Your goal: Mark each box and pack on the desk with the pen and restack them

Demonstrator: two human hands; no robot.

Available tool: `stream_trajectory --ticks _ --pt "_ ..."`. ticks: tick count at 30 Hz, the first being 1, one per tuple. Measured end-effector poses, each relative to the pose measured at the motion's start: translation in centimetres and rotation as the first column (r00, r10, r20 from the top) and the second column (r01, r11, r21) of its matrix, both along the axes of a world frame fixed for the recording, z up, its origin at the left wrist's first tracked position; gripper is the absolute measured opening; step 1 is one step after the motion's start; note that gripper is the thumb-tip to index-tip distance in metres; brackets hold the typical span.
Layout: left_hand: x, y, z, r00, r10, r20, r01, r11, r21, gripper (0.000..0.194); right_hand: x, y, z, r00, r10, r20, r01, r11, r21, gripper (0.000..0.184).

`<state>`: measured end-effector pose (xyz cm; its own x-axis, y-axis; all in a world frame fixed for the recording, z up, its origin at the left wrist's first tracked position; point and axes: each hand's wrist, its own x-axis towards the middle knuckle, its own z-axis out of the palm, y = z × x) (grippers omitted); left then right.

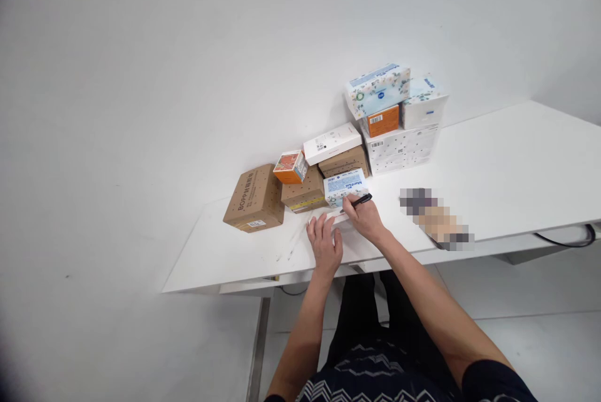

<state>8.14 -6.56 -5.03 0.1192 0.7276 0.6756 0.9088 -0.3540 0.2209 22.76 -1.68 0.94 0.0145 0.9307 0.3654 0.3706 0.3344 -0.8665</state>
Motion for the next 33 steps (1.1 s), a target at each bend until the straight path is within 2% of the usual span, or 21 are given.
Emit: stream_trajectory --ticks 12,14,16,18,20,22,23,25,27,30,33 --pt "-0.1 0.0 -0.1 1.0 0.005 -0.016 -0.005 1.0 0.004 0.033 0.0 -0.1 0.2 0.998 -0.001 -0.07 0.0 1.0 -0.002 0.034" --pt "-0.1 0.0 -0.1 1.0 0.001 -0.021 -0.001 1.0 0.009 0.033 0.1 -0.5 0.3 0.993 -0.048 -0.112 0.047 0.999 -0.01 0.034" --pt "-0.1 -0.1 0.0 1.0 -0.001 -0.028 0.002 1.0 0.013 0.033 0.5 -1.0 0.3 0.966 -0.131 -0.223 0.124 0.991 -0.043 0.034" --pt "-0.1 -0.1 0.1 0.999 -0.004 -0.033 0.004 1.0 0.018 0.032 1.4 -1.5 0.0 0.898 -0.236 -0.371 0.211 0.972 -0.106 0.034" --pt "-0.1 -0.1 0.1 0.999 -0.002 -0.033 0.003 1.0 0.023 0.032 2.9 -2.0 -0.6 0.836 -0.354 -0.42 0.304 0.935 -0.182 0.038" --pt "0.0 0.0 0.0 1.0 0.004 -0.03 -0.003 1.0 0.025 0.032 4.7 -2.2 -1.5 0.862 -0.439 -0.253 0.383 0.891 -0.242 0.042" --pt "0.0 0.0 0.0 1.0 0.008 -0.028 -0.007 1.0 0.025 0.032 5.5 -2.2 -2.0 0.894 -0.439 -0.087 0.403 0.875 -0.269 0.043" --pt "0.0 0.0 -0.1 1.0 0.013 -0.021 -0.012 1.0 0.027 0.031 6.7 -2.0 -3.2 0.905 -0.329 0.27 0.407 0.854 -0.323 0.039" --pt "0.0 0.1 -0.2 1.0 0.012 -0.018 -0.012 1.0 0.026 0.031 7.2 -1.8 -4.4 0.855 -0.192 0.482 0.398 0.84 -0.369 0.03" --pt "-0.1 0.1 -0.3 1.0 0.006 -0.027 -0.005 1.0 0.02 0.032 6.7 -1.4 -5.7 0.82 -0.142 0.554 0.407 0.826 -0.39 0.025" --pt "-0.2 0.1 -0.3 0.999 0.003 -0.036 -0.002 1.0 0.023 0.032 6.1 -1.6 -6.0 0.816 -0.118 0.566 0.391 0.834 -0.389 0.035"
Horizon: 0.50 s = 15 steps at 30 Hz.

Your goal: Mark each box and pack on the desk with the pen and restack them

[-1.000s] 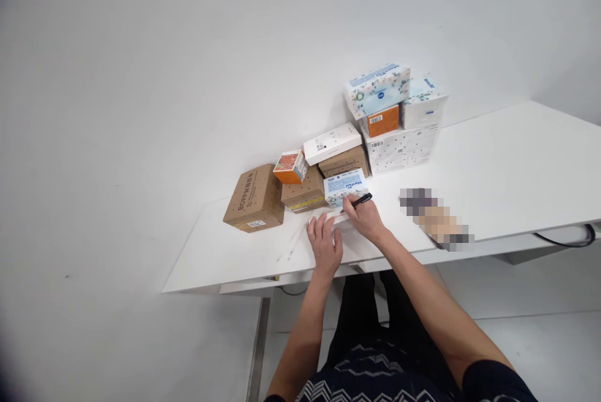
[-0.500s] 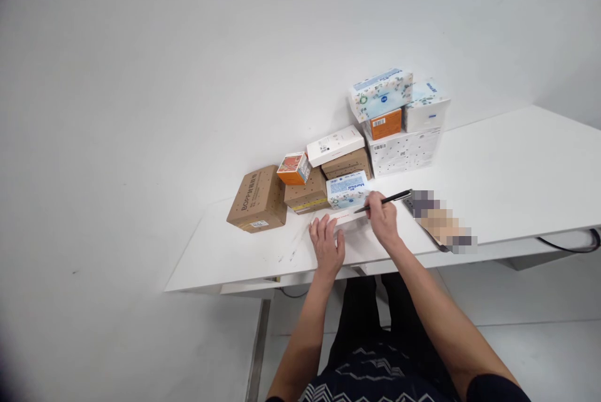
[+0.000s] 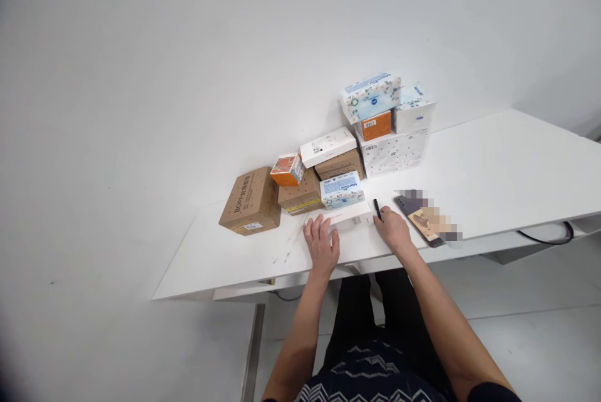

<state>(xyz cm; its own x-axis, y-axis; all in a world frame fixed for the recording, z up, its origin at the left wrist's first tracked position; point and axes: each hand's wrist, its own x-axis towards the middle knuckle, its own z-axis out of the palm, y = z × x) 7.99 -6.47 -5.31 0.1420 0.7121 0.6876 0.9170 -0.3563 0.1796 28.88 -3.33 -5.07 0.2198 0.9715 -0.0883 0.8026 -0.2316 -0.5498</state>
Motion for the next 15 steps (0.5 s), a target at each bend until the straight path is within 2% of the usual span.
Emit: stream_trajectory --ticks 3,6,8,11,13,15 --pt "0.0 0.0 0.0 1.0 0.002 -0.008 -0.002 1.0 0.005 0.032 0.7 -1.0 0.3 0.998 -0.017 0.053 0.014 0.999 0.051 0.043" --pt "0.0 0.1 0.0 1.0 0.005 -0.012 -0.005 1.0 0.007 0.032 2.6 -2.4 0.5 0.957 -0.143 0.253 0.101 0.98 0.172 0.045" --pt "0.0 0.1 -0.1 1.0 0.004 -0.007 -0.004 1.0 0.013 0.032 4.1 -3.1 0.5 0.907 -0.235 0.349 0.172 0.964 0.203 0.051" --pt "0.0 0.2 -0.1 1.0 -0.001 0.001 0.001 1.0 0.024 0.033 5.8 -3.4 0.1 0.897 -0.261 0.357 0.243 0.965 0.095 0.066" --pt "0.0 0.2 -0.2 1.0 0.0 0.0 0.0 1.0 0.018 0.034 6.4 -3.4 -0.1 0.917 -0.221 0.331 0.221 0.975 0.039 0.063" --pt "0.0 0.2 -0.2 1.0 0.002 -0.001 -0.002 1.0 0.011 0.034 6.6 -3.2 -0.2 0.927 -0.2 0.318 0.198 0.979 0.038 0.058"
